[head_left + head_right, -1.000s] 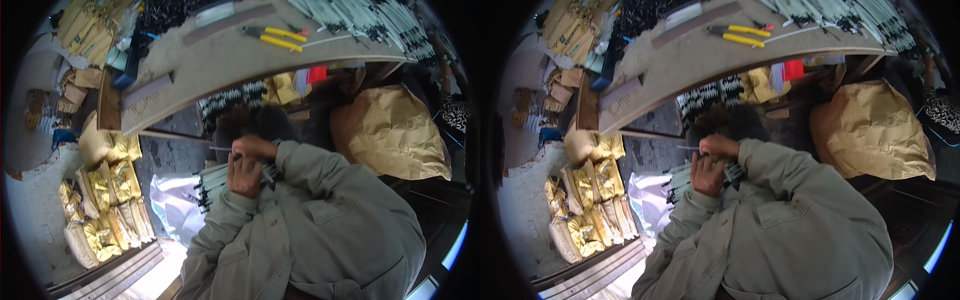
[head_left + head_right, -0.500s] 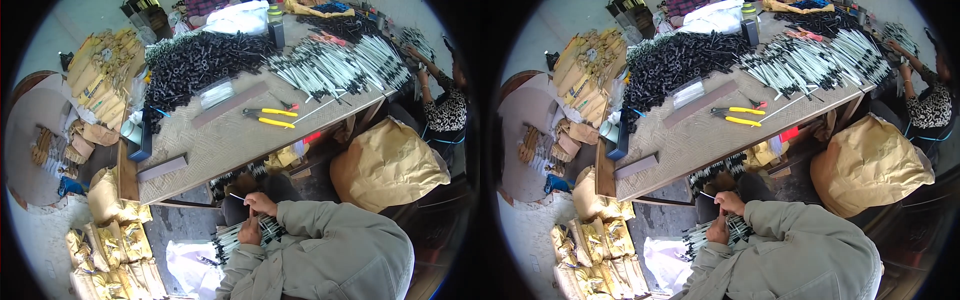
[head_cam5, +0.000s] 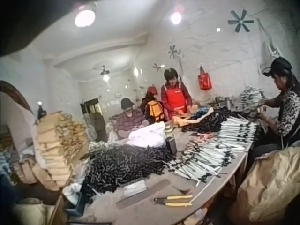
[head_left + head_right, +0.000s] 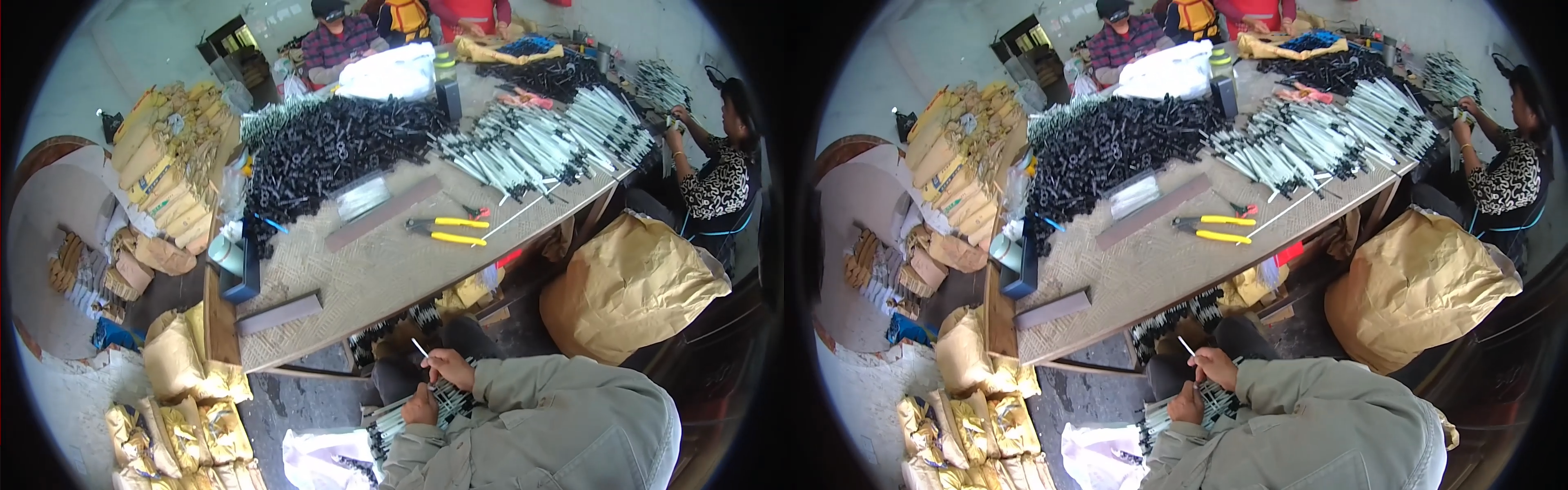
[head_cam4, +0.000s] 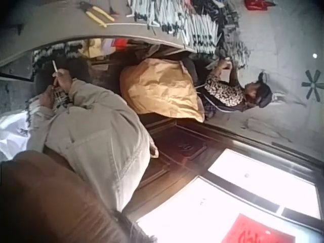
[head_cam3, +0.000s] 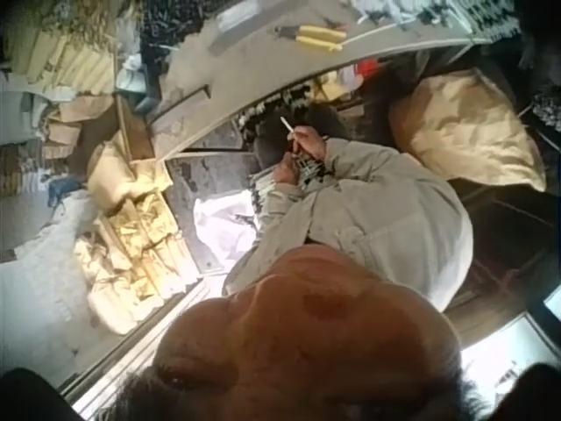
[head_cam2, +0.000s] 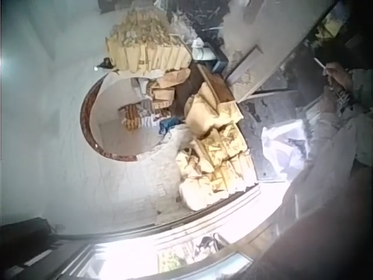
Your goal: Assembling wire bundles with plastic connectors and metal rods at a factory workstation.
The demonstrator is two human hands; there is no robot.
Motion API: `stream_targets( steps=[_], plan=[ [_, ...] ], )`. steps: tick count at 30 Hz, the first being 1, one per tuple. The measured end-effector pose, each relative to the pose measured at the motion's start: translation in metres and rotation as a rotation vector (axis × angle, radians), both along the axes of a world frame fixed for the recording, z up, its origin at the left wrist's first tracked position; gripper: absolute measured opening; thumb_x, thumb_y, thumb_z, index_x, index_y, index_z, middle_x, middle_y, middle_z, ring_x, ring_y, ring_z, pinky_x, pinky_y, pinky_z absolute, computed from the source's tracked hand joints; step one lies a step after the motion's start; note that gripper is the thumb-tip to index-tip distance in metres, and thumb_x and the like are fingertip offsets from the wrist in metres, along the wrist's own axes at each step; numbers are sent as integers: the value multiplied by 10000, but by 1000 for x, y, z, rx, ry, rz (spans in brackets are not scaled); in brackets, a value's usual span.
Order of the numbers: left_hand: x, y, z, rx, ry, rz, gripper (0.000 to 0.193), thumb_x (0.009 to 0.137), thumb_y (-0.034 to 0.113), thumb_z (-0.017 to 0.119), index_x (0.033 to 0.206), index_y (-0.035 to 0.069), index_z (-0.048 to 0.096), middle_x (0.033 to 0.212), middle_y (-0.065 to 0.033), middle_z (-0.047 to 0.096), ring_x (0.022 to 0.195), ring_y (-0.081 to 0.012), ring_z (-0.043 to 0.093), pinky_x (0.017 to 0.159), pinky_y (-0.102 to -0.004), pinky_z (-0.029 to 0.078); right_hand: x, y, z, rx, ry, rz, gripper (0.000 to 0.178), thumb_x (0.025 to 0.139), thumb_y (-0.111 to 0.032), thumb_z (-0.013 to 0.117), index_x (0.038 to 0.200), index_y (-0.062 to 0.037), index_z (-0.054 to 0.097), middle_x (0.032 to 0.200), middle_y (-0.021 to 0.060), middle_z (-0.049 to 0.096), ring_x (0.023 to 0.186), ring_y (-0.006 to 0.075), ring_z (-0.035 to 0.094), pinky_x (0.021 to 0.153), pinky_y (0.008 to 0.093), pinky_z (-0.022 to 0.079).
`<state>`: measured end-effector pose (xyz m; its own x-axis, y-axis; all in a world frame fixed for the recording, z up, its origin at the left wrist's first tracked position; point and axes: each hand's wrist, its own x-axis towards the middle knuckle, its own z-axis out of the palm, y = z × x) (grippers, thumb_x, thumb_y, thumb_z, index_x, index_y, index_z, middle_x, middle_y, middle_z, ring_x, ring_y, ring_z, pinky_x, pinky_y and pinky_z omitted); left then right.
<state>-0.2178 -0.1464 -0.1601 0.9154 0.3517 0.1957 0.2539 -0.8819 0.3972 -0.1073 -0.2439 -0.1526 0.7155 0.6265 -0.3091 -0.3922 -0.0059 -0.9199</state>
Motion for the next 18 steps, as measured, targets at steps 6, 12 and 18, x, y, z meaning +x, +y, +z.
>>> stream_targets(
  steps=[6,12,18],
  plan=[
    [1,9,-8,-32,12,24,139,811,283,540,746,162,519,582,-156,578,503,-361,563,442,-485,417,-25,-5,-13,148,-187,-211,209,906,-145,417,911,-14,580,640,54,566,597,102,545,550,259,442],
    [22,7,-18,-68,35,14,164,808,289,530,733,151,572,579,-177,576,540,-379,572,480,-506,437,-33,-14,-9,31,-323,-233,199,919,-145,436,921,-15,587,698,50,573,638,115,557,577,258,448],
    [32,29,-29,-228,21,53,257,773,299,541,707,73,644,626,-198,593,592,-396,581,547,-496,460,-32,-1,18,-91,-699,-117,172,881,-156,442,874,-45,573,826,126,619,761,322,604,648,371,478]
  ],
)
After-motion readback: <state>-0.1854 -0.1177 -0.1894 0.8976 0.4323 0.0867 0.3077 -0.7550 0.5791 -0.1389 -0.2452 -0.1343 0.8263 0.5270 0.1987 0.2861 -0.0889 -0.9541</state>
